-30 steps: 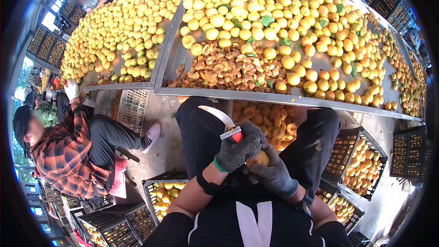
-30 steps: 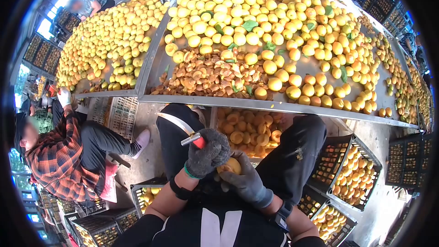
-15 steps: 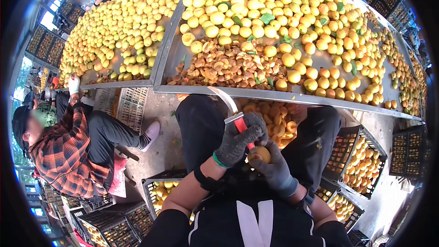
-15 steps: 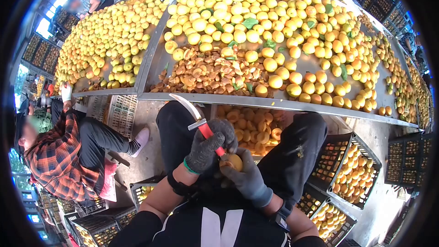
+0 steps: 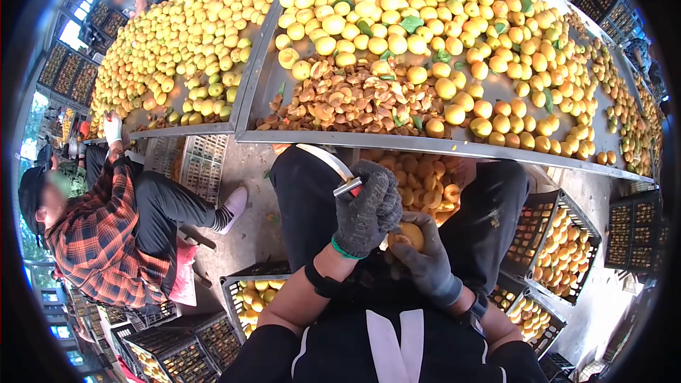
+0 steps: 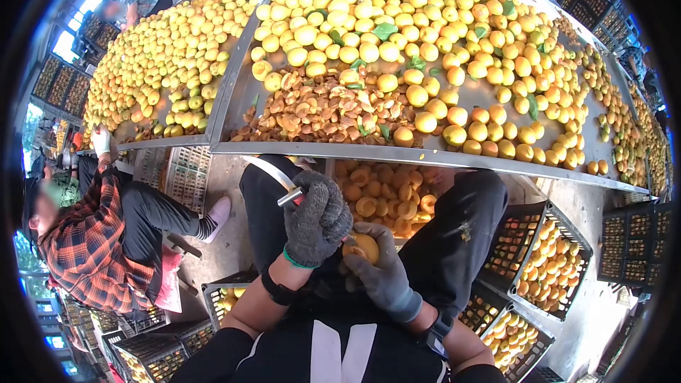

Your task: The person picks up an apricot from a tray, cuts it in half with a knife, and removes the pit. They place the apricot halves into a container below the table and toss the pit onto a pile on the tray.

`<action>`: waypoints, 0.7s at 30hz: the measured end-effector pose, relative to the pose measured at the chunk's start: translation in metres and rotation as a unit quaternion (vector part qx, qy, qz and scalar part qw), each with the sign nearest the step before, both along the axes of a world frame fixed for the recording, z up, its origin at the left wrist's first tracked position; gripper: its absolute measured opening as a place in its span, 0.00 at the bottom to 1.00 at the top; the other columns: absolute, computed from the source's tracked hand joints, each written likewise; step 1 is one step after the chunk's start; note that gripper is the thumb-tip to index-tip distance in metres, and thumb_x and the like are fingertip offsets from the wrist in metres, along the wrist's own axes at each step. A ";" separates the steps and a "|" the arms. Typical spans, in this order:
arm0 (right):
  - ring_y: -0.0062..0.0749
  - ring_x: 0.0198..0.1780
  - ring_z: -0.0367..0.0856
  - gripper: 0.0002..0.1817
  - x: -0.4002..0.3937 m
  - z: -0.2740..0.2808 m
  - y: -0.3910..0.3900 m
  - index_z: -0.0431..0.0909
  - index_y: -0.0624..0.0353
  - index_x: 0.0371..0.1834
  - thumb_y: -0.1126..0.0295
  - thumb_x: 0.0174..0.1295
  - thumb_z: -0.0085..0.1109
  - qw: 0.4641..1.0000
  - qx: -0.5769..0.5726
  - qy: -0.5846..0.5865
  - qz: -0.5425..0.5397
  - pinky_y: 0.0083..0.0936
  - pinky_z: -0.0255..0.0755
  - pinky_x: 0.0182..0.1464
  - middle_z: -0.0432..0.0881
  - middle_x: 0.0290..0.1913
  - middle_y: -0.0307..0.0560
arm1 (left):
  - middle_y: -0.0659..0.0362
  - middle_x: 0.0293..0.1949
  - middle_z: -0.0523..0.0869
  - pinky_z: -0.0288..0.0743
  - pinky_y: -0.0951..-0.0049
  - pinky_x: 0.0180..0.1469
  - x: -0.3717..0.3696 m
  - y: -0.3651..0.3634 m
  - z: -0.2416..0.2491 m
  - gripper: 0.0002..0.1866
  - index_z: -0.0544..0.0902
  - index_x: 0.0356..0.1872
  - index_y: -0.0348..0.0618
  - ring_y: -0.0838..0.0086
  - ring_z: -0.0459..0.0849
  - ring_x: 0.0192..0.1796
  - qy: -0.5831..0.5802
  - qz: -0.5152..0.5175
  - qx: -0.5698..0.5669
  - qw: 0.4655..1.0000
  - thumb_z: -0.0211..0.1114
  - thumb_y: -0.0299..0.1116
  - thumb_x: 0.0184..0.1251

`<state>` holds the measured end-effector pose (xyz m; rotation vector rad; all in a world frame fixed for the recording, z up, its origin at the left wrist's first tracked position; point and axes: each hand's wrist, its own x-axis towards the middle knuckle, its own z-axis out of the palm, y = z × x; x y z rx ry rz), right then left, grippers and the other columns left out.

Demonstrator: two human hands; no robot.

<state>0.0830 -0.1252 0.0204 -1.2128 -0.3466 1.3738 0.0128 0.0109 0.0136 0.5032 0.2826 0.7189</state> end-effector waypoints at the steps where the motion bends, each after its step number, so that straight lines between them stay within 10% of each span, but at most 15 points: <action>1: 0.22 0.27 0.77 0.23 -0.001 -0.001 -0.001 0.58 0.55 0.60 0.75 0.64 0.55 1.000 0.000 0.001 0.000 0.16 0.73 0.26 0.76 0.35 0.45 | 0.65 0.26 0.74 0.62 0.82 0.16 0.000 0.000 0.001 0.04 0.75 0.41 0.47 0.84 0.68 0.18 -0.003 -0.004 -0.031 1.000 0.61 0.31 0.69; 10: 0.20 0.25 0.73 0.20 -0.001 -0.006 -0.005 0.60 0.54 0.56 0.77 0.64 0.55 0.999 0.021 -0.021 0.014 0.15 0.69 0.24 0.74 0.38 0.45 | 0.68 0.20 0.69 0.57 0.82 0.14 -0.001 -0.002 0.001 0.04 0.76 0.39 0.49 0.84 0.63 0.15 0.036 -0.044 -0.056 0.997 0.59 0.35 0.72; 16: 0.38 0.35 0.79 0.19 0.007 -0.037 -0.008 0.68 0.54 0.48 0.78 0.56 0.65 0.929 0.194 -0.307 0.063 0.27 0.76 0.35 0.70 0.51 0.53 | 0.68 0.16 0.66 0.53 0.82 0.14 0.000 0.001 -0.003 0.06 0.77 0.38 0.50 0.83 0.59 0.13 0.048 -0.065 -0.100 0.992 0.58 0.39 0.72; 21: 0.51 0.43 0.80 0.22 0.019 -0.043 -0.005 0.69 0.55 0.48 0.77 0.52 0.69 0.769 0.298 -0.561 0.076 0.33 0.76 0.42 0.72 0.50 0.56 | 0.69 0.17 0.65 0.53 0.81 0.14 0.001 0.001 -0.008 0.08 0.76 0.36 0.50 0.84 0.59 0.13 0.042 -0.097 -0.135 0.985 0.58 0.40 0.72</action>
